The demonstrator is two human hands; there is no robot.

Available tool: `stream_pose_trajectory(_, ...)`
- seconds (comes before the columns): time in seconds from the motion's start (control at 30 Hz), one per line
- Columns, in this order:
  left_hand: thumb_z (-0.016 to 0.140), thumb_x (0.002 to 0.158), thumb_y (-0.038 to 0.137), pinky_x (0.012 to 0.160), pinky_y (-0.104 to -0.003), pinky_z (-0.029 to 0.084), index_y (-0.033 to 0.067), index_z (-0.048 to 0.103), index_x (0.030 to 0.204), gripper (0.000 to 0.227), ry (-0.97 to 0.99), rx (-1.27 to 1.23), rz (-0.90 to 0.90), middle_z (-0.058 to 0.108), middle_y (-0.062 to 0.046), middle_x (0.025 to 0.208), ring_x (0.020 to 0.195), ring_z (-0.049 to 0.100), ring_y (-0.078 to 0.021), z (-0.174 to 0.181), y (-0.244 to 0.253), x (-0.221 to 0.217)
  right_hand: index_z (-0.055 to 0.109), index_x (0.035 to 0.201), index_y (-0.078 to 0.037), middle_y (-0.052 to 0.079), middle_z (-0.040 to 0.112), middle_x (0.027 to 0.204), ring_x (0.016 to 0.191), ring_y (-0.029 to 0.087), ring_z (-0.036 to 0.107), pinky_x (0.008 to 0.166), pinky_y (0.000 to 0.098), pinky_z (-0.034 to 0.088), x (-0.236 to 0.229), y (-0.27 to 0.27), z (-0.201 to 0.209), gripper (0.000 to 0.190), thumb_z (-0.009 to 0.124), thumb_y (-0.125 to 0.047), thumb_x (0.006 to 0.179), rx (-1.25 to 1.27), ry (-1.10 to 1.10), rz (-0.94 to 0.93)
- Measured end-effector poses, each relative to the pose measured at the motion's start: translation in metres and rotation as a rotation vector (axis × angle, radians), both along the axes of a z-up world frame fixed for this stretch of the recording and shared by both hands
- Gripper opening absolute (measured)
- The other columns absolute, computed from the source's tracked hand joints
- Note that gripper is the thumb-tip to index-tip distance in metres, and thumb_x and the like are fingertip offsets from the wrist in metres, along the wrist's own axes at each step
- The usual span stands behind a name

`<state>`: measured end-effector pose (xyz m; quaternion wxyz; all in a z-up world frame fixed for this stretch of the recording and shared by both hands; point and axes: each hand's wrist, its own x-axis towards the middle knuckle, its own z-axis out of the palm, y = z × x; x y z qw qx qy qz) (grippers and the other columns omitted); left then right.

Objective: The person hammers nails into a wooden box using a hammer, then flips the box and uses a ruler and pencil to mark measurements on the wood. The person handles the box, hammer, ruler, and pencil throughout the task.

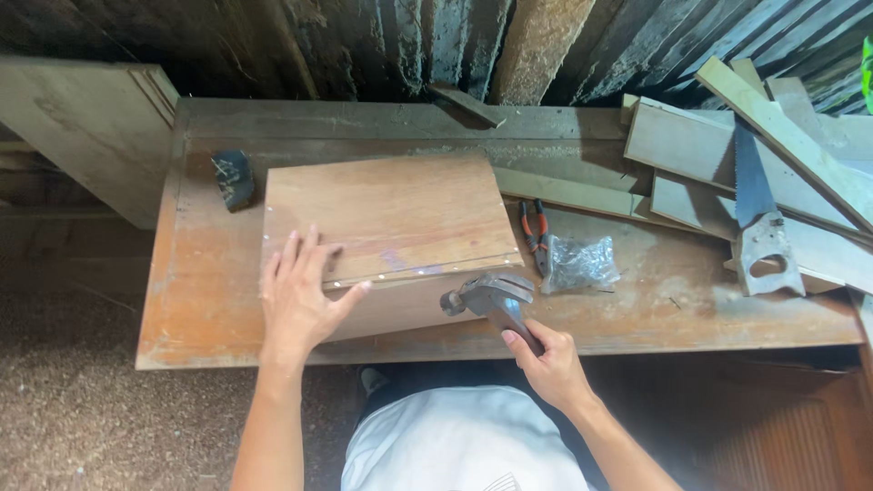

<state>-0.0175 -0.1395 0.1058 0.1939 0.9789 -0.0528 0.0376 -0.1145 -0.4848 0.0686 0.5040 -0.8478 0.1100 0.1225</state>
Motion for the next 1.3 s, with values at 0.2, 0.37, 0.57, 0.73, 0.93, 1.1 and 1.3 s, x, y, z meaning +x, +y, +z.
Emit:
stream_pose_trajectory(0.2,0.078,0.085,0.045,0.122,-0.060,0.020,0.0054,0.067,0.132,0.063,-0.241,-0.037,0.007,0.048,-0.022,0.157,0.149,0.038,-0.0360,-0.011,-0.067,-0.025,0.073,0.092,-0.003,0.008,0.058,0.052,0.046,0.013,0.049,0.046,0.0344,0.042,0.003,-0.045,0.004,0.027,0.070,-0.029,0.090,-0.041,-0.019,0.114)
stream_pose_trajectory(0.37,0.080,0.083,0.027,0.116,-0.052,0.037,0.0096,0.071,0.116,0.038,-0.271,-0.391,-0.154,0.063,-0.011,0.141,0.139,0.053,-0.0318,-0.039,-0.167,-0.048,0.073,0.087,-0.002,0.009,0.055,0.050,0.046,0.015,0.047,0.046,0.0351,0.041,0.000,-0.075,-0.004,0.030,0.071,-0.032,0.091,-0.076,0.052,0.096)
stream_pose_trajectory(0.57,0.079,0.082,0.018,0.104,-0.042,0.049,0.0050,0.064,0.125,0.047,-0.109,-0.634,-0.243,0.063,-0.017,0.141,0.122,0.065,-0.0319,-0.059,-0.241,-0.060,0.071,0.082,-0.002,0.006,0.059,0.051,0.046,0.014,0.053,0.046,0.0336,0.043,-0.006,-0.117,-0.019,0.034,0.070,-0.035,0.091,-0.055,0.067,0.003)
stream_pose_trajectory(0.73,0.075,0.086,0.027,0.099,-0.043,0.052,0.0052,0.058,0.135,0.057,0.391,-0.775,-0.215,0.073,-0.017,0.120,0.114,0.070,-0.0327,-0.091,-0.280,-0.043,0.070,0.082,-0.002,0.006,0.062,0.053,0.049,0.013,0.057,0.049,0.0326,0.046,-0.009,-0.157,-0.031,0.036,0.069,-0.037,0.092,-0.058,0.126,-0.035)
stream_pose_trajectory(0.93,0.074,0.087,0.034,0.095,-0.043,0.054,0.0072,0.058,0.137,0.058,0.575,-0.611,-0.305,0.075,-0.019,0.116,0.113,0.070,-0.0330,-0.141,-0.311,-0.026,0.071,0.084,-0.004,0.008,0.062,0.055,0.051,0.017,0.061,0.053,0.0349,0.048,0.003,-0.196,-0.064,0.038,0.067,-0.041,0.092,-0.089,0.248,-0.070)
stream_pose_trajectory(1.1,0.073,0.087,0.032,0.092,-0.043,0.055,0.0070,0.055,0.139,0.060,0.600,-0.650,-0.261,0.071,-0.021,0.119,0.115,0.069,-0.0321,-0.170,-0.314,-0.033,0.072,0.081,-0.002,0.008,0.065,0.058,0.055,0.019,0.065,0.058,0.0358,0.050,0.015,-0.215,-0.108,0.045,0.069,-0.046,0.091,-0.184,0.299,-0.041)
stream_pose_trajectory(1.3,0.073,0.089,0.031,0.091,-0.042,0.055,0.0073,0.063,0.131,0.049,0.532,-0.607,-0.174,0.073,-0.021,0.117,0.110,0.071,-0.0312,-0.180,-0.297,-0.042,0.075,0.088,-0.004,0.010,0.070,0.060,0.058,0.020,0.070,0.060,0.0362,0.053,0.033,-0.217,-0.144,0.044,0.075,-0.047,0.082,-0.142,0.306,-0.058)
